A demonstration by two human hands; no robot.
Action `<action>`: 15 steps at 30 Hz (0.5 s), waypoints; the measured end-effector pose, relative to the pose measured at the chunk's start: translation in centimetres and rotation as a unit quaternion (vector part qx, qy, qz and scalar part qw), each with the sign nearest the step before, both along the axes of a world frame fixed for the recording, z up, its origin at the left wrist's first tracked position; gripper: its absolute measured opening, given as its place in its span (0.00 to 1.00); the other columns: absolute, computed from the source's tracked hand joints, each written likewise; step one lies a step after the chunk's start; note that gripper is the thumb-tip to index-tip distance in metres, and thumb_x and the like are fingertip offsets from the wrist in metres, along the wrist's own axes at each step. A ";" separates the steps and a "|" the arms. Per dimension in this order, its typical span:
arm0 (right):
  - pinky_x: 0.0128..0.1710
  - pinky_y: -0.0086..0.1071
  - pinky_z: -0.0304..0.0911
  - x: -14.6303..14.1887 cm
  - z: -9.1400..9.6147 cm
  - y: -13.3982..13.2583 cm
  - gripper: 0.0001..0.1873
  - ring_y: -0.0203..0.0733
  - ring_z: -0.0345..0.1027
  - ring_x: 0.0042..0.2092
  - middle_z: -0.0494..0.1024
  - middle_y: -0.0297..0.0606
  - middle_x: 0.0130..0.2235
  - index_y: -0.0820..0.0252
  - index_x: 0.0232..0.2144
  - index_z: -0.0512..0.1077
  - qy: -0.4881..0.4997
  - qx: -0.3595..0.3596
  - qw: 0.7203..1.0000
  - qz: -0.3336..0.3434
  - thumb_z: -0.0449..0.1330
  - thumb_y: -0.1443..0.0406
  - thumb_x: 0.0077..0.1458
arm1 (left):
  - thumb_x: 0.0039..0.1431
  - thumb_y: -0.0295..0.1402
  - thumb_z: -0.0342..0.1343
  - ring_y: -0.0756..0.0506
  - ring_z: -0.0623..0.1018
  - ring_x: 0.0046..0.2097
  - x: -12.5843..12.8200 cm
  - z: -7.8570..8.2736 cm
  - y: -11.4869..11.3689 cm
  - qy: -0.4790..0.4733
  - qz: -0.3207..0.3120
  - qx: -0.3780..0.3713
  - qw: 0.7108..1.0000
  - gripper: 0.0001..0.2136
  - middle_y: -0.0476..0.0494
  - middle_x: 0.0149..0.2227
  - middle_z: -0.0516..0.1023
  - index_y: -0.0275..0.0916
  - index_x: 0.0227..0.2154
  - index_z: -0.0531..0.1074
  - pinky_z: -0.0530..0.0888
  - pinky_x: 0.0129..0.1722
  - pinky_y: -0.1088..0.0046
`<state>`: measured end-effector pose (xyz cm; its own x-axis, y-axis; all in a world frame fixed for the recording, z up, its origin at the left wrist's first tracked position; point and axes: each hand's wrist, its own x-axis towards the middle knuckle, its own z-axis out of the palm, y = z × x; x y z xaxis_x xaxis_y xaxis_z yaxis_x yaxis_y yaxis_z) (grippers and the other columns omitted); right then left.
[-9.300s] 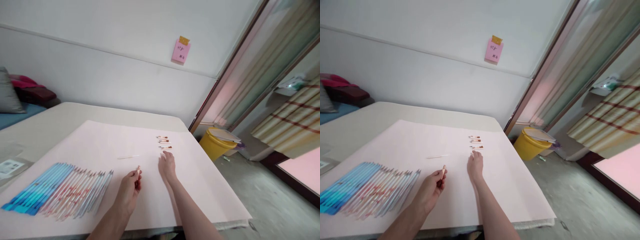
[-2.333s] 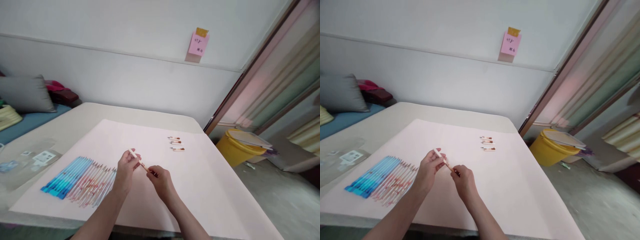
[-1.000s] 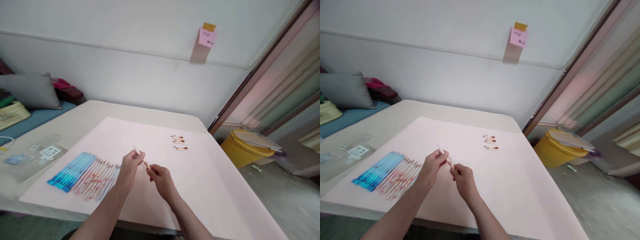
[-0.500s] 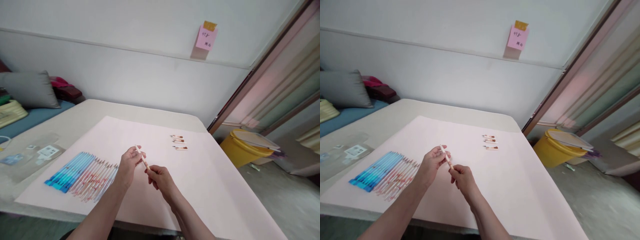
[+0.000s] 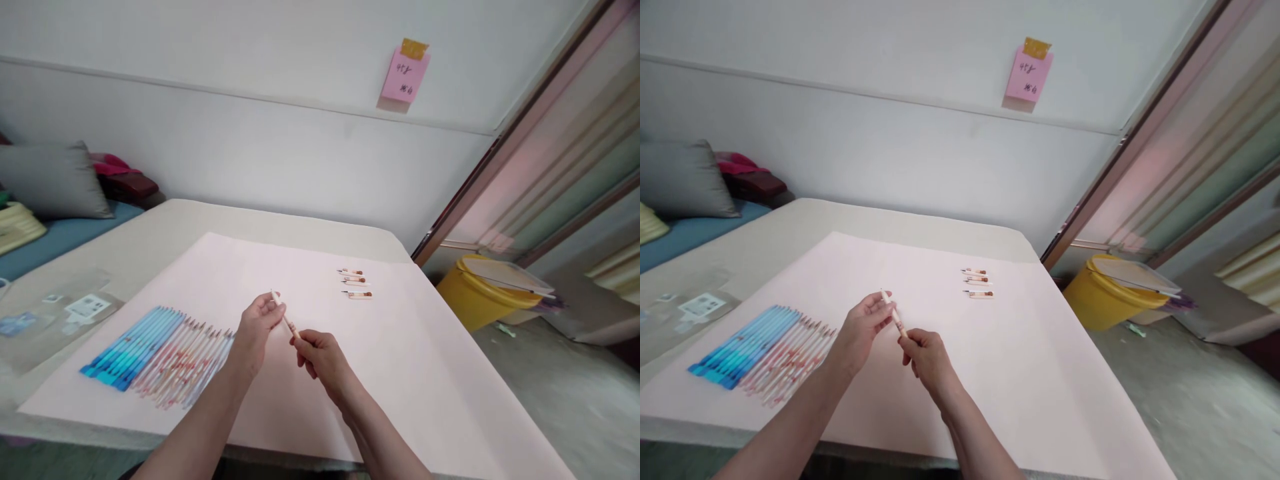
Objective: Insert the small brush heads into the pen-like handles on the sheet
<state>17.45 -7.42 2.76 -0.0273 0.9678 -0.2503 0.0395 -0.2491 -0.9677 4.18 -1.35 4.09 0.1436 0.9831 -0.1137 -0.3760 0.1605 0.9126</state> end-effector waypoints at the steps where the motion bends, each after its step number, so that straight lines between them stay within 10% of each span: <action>1: 0.16 0.26 0.42 0.0 0.0 0.0 0.14 0.26 0.47 0.16 0.65 0.28 0.17 0.63 0.27 0.72 0.000 0.002 1.000 0.001 0.56 0.57 0.51 | 0.44 0.34 0.62 0.49 0.74 0.31 0.0 0.0 0.0 0.007 0.004 -0.002 1.000 0.17 0.48 0.28 0.74 0.36 0.39 0.70 0.70 0.36 0.71; 9: 0.17 0.27 0.35 0.0 0.5 -0.4 0.14 0.25 0.45 0.15 0.66 0.28 0.16 0.64 0.28 0.70 0.153 -0.041 0.987 0.006 0.60 0.56 0.48 | 0.44 0.31 0.61 0.47 0.75 0.31 0.0 -0.1 0.0 -0.024 -0.007 0.011 1.000 0.21 0.46 0.27 0.76 0.35 0.43 0.66 0.69 0.38 0.67; 15: 0.18 0.27 0.32 0.0 0.4 -0.9 0.13 0.23 0.38 0.14 0.65 0.25 0.17 0.62 0.31 0.69 0.371 -0.142 0.915 0.065 0.60 0.58 0.48 | 0.47 0.29 0.60 0.48 0.74 0.33 0.0 0.6 -0.2 -0.097 -0.052 0.005 0.994 0.20 0.46 0.27 0.74 0.37 0.44 0.65 0.69 0.37 0.69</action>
